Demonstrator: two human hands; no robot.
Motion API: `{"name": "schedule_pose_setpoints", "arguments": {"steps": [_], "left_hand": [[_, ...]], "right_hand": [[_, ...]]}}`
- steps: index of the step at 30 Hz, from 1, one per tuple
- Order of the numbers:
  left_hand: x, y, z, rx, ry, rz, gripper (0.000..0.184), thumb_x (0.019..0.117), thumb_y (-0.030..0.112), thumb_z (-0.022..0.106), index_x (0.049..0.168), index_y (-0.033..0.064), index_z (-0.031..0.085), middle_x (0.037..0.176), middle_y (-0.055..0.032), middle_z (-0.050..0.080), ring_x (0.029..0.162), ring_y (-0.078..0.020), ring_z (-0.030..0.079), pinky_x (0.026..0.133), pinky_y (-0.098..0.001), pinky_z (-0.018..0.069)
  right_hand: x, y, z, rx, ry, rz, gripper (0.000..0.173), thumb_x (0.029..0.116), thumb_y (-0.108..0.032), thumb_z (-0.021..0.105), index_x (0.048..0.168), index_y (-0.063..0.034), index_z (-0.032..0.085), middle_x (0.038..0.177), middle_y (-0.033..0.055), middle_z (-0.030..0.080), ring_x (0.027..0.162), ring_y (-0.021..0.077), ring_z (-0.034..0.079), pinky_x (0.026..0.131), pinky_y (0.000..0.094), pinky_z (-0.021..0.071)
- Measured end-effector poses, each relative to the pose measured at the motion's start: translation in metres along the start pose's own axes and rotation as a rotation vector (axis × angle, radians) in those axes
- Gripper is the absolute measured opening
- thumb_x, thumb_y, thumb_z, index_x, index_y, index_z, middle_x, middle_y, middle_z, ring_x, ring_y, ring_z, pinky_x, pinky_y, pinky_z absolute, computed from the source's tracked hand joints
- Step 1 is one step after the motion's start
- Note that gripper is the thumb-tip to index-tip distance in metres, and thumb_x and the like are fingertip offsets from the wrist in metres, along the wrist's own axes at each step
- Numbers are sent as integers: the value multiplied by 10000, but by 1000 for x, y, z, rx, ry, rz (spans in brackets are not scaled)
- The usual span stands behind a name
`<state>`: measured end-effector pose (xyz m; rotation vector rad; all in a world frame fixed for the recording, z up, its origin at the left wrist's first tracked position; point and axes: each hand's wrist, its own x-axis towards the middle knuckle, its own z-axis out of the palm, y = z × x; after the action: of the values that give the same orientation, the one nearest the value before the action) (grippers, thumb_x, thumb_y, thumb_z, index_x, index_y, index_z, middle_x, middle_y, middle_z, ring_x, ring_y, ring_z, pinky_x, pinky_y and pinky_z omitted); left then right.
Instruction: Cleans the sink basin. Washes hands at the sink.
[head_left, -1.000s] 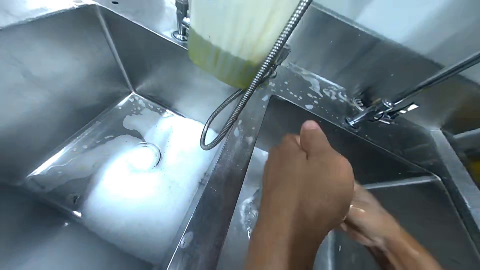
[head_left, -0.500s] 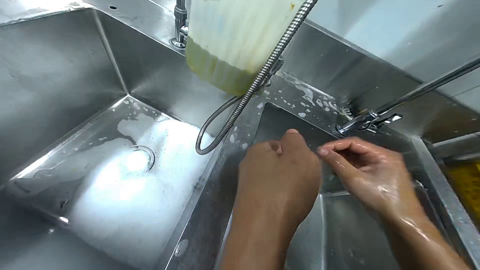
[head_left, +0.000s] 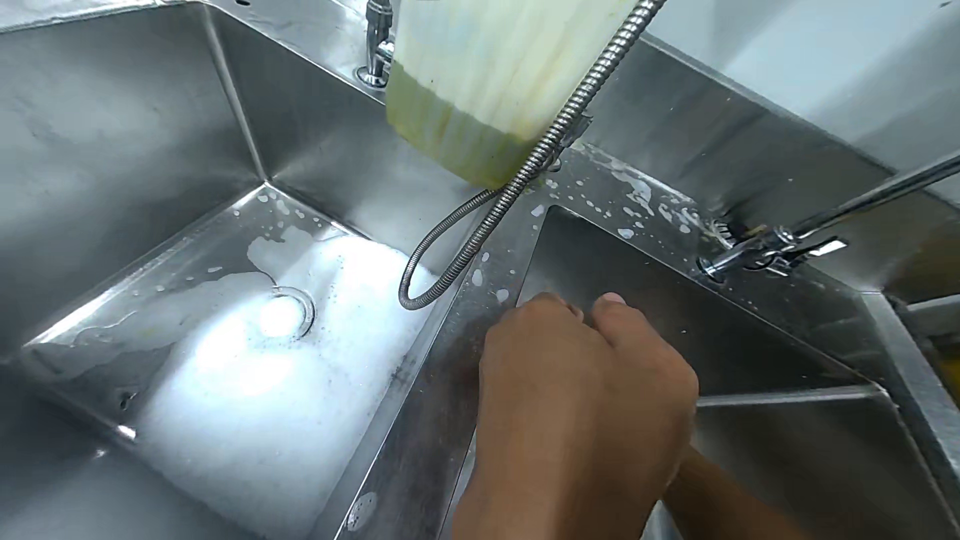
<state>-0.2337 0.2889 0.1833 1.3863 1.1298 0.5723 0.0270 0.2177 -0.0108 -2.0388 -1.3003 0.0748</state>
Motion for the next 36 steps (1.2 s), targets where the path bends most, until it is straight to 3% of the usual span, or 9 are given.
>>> {"name": "schedule_pose_setpoints", "arguments": {"steps": [3, 6, 9, 12, 14, 19, 26, 33, 36], "left_hand": [[0, 12, -7, -1, -92, -88, 434, 1103, 433, 412, 851, 141, 611, 610, 16, 476, 519, -83, 476, 478, -253, 402], [2, 13, -9, -61, -46, -144, 470, 1094, 481, 391, 923, 131, 654, 736, 1, 602, 678, -94, 616, 600, -284, 503], [2, 12, -4, -246, -13, -220, 533, 1102, 496, 343, 1231, 81, 652, 1094, -89, 672, 996, -165, 685, 844, -372, 574], [4, 12, 0, -461, -22, -265, 594, 1109, 502, 286, 1347, 43, 578, 1235, -139, 625, 1133, -212, 648, 957, -422, 545], [4, 11, 3, -639, -20, -264, 625, 1112, 513, 245, 1306, 27, 588, 1167, -131, 639, 1072, -198, 666, 928, -395, 559], [5, 6, 5, -996, -139, -231, 763, 1089, 574, 130, 1152, 7, 637, 1026, -119, 674, 926, -202, 689, 854, -375, 582], [7, 6, 0, -917, -70, -189, 575, 1130, 429, 246, 1122, 9, 639, 957, -95, 652, 777, -168, 677, 754, -333, 598], [6, 4, -3, -885, -31, -184, 287, 1100, 214, 461, 1014, 33, 666, 807, -75, 634, 681, -135, 643, 681, -276, 580], [6, 4, -1, -761, 172, -141, 114, 1026, 117, 616, 1042, 44, 702, 767, -57, 658, 639, -129, 660, 638, -275, 595]], "right_hand": [[58, -18, 5, 536, -439, 739, 258, 1099, -146, 455, 1199, 40, 603, 1011, 68, 632, 844, 101, 591, 798, 259, 508], [71, -12, 1, 876, -490, 724, 277, 1073, -160, 498, 1260, 16, 602, 1108, 69, 699, 954, 126, 698, 853, 267, 585], [75, -118, -49, 783, -441, 770, 335, 1113, -288, 406, 1128, -56, 647, 941, 43, 728, 823, 128, 726, 764, 261, 609], [68, -178, -94, 760, -534, 427, 409, 1093, -158, 302, 1178, -33, 682, 992, 84, 755, 863, 162, 745, 774, 297, 629], [62, -199, -113, 595, -588, 87, 376, 992, -65, 400, 1234, -77, 687, 1052, 60, 766, 922, 144, 749, 804, 279, 632], [52, -221, -123, 9, -402, -599, 271, 949, -217, 578, 1164, -248, 740, 992, -164, 742, 821, -59, 679, 678, 122, 581], [54, -200, -116, -91, -446, -678, 378, 1030, -323, 485, 1351, -283, 679, 1435, -80, 611, 1324, 81, 563, 1076, 302, 505], [48, -165, -100, 151, -638, -590, 584, 969, -270, 527, 1536, -395, 468, 1678, -69, 298, 1451, 138, 446, 1091, 353, 524], [50, -144, -80, 268, -578, -616, 586, 929, -252, 620, 1503, -325, 528, 1678, -18, 288, 1315, 132, 567, 974, 316, 590]]}}
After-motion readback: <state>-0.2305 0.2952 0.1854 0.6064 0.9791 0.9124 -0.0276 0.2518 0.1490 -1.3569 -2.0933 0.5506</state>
